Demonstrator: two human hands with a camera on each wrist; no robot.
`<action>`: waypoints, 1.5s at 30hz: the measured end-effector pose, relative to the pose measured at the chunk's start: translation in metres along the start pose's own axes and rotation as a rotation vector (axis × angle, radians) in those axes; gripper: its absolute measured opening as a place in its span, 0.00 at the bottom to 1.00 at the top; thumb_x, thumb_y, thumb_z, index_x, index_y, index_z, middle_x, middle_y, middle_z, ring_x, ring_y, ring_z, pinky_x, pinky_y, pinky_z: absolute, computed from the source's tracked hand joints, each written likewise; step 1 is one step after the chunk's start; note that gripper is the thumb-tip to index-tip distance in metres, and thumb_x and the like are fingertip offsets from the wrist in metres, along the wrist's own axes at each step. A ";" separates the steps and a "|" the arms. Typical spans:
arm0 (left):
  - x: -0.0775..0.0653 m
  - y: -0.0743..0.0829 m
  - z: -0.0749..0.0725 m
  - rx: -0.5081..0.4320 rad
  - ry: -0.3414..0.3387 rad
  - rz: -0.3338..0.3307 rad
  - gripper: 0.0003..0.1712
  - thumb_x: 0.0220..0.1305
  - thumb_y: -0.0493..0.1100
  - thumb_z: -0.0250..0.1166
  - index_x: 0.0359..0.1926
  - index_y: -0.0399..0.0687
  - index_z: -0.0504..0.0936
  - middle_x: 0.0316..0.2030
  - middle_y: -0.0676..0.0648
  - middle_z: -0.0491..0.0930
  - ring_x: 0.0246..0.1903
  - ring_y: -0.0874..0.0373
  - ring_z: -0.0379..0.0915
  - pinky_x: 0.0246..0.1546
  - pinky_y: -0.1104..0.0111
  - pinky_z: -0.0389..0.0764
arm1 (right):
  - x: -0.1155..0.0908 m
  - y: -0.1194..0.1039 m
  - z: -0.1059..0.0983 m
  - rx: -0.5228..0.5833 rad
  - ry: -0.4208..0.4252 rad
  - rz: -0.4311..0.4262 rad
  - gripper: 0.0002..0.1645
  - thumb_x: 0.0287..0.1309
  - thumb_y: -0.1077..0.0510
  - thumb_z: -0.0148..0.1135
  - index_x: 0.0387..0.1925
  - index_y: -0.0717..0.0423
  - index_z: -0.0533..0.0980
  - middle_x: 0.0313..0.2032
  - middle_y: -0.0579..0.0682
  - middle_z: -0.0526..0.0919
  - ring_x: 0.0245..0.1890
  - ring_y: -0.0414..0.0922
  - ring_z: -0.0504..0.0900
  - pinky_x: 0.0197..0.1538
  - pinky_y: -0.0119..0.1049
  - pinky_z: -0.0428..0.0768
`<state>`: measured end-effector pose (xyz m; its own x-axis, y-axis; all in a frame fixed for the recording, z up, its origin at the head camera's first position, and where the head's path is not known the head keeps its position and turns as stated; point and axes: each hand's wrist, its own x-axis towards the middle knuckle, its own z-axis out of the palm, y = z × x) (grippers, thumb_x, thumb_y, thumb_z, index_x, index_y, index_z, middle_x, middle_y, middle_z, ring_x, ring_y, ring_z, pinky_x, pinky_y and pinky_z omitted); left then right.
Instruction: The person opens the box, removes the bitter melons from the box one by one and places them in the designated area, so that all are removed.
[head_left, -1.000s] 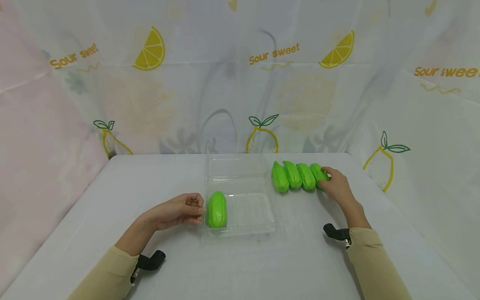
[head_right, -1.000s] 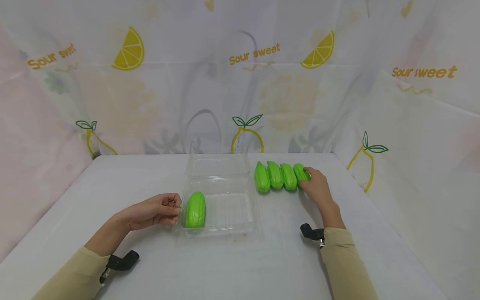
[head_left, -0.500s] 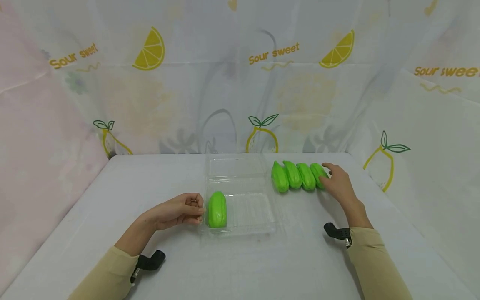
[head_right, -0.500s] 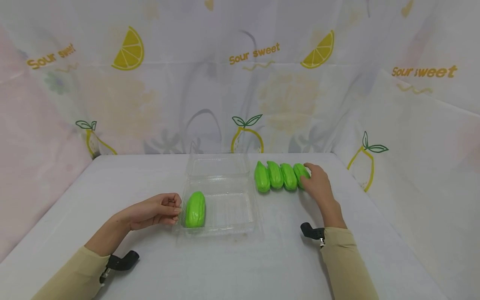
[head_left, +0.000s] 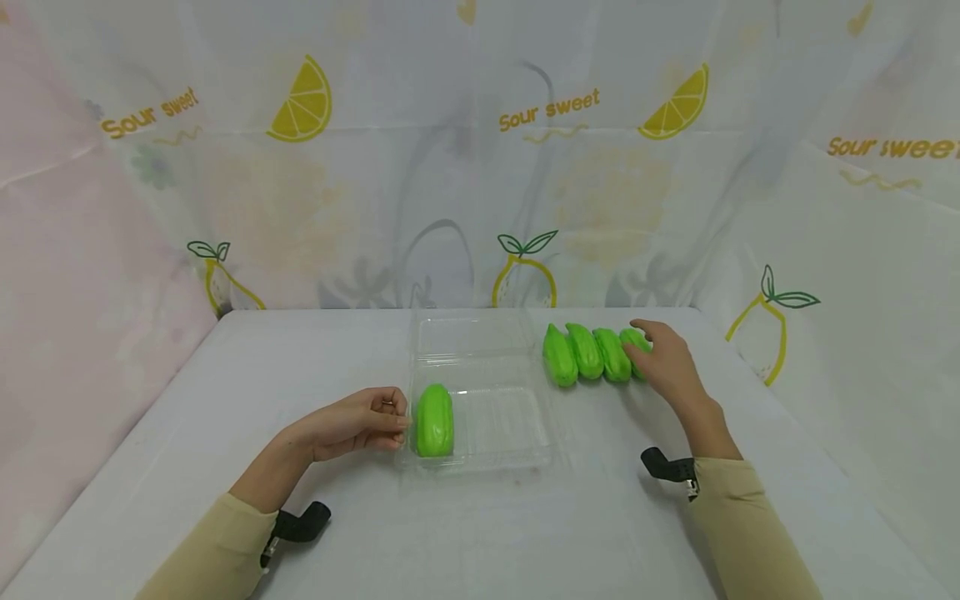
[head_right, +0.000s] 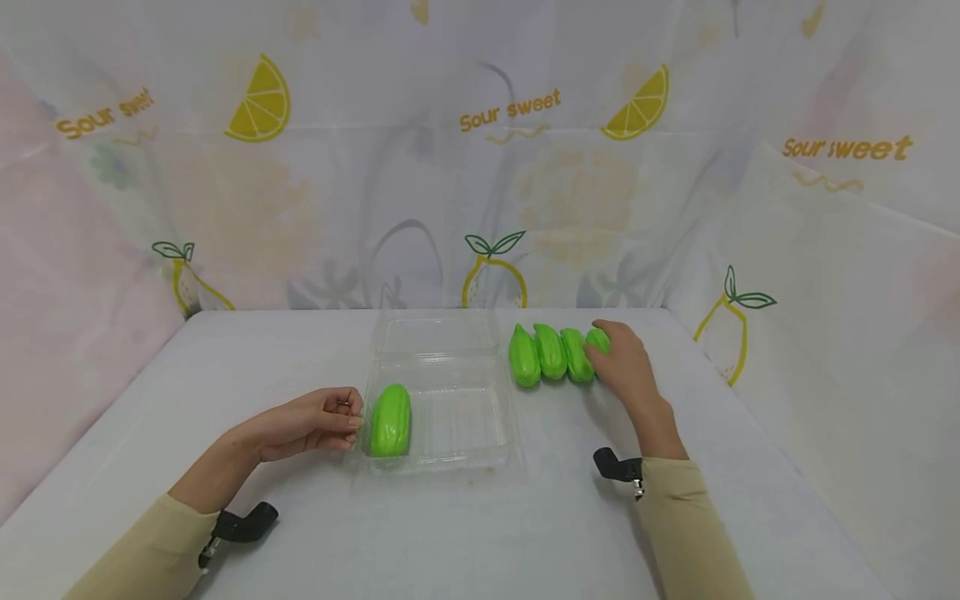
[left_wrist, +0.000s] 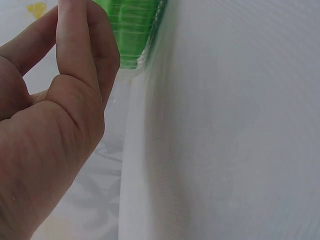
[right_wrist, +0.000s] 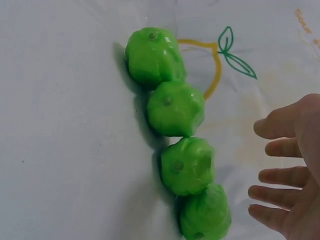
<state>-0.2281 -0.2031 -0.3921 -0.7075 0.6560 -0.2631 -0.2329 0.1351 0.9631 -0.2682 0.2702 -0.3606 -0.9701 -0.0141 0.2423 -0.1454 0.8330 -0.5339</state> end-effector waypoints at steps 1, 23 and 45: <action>0.000 0.000 0.000 0.001 0.000 -0.001 0.06 0.70 0.36 0.59 0.40 0.44 0.69 0.31 0.50 0.76 0.32 0.63 0.79 0.38 0.74 0.86 | 0.000 -0.001 0.000 0.001 0.003 -0.008 0.31 0.69 0.55 0.54 0.68 0.64 0.65 0.67 0.69 0.67 0.64 0.67 0.70 0.63 0.64 0.71; -0.002 0.003 0.003 -0.003 0.010 -0.007 0.06 0.70 0.37 0.60 0.40 0.45 0.69 0.31 0.50 0.76 0.32 0.62 0.79 0.38 0.73 0.86 | -0.005 -0.041 -0.002 0.072 -0.136 -0.183 0.35 0.70 0.49 0.58 0.71 0.57 0.63 0.70 0.60 0.67 0.66 0.62 0.70 0.66 0.61 0.70; -0.001 0.003 0.002 -0.005 0.005 -0.004 0.06 0.70 0.38 0.60 0.39 0.45 0.69 0.31 0.50 0.76 0.32 0.62 0.78 0.38 0.74 0.86 | -0.019 -0.084 0.020 0.125 -0.265 -0.307 0.35 0.65 0.53 0.64 0.70 0.53 0.66 0.69 0.55 0.70 0.62 0.58 0.77 0.63 0.57 0.76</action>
<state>-0.2264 -0.2019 -0.3888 -0.7099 0.6515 -0.2675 -0.2392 0.1342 0.9617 -0.2418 0.1901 -0.3363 -0.8921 -0.4063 0.1978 -0.4422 0.6946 -0.5674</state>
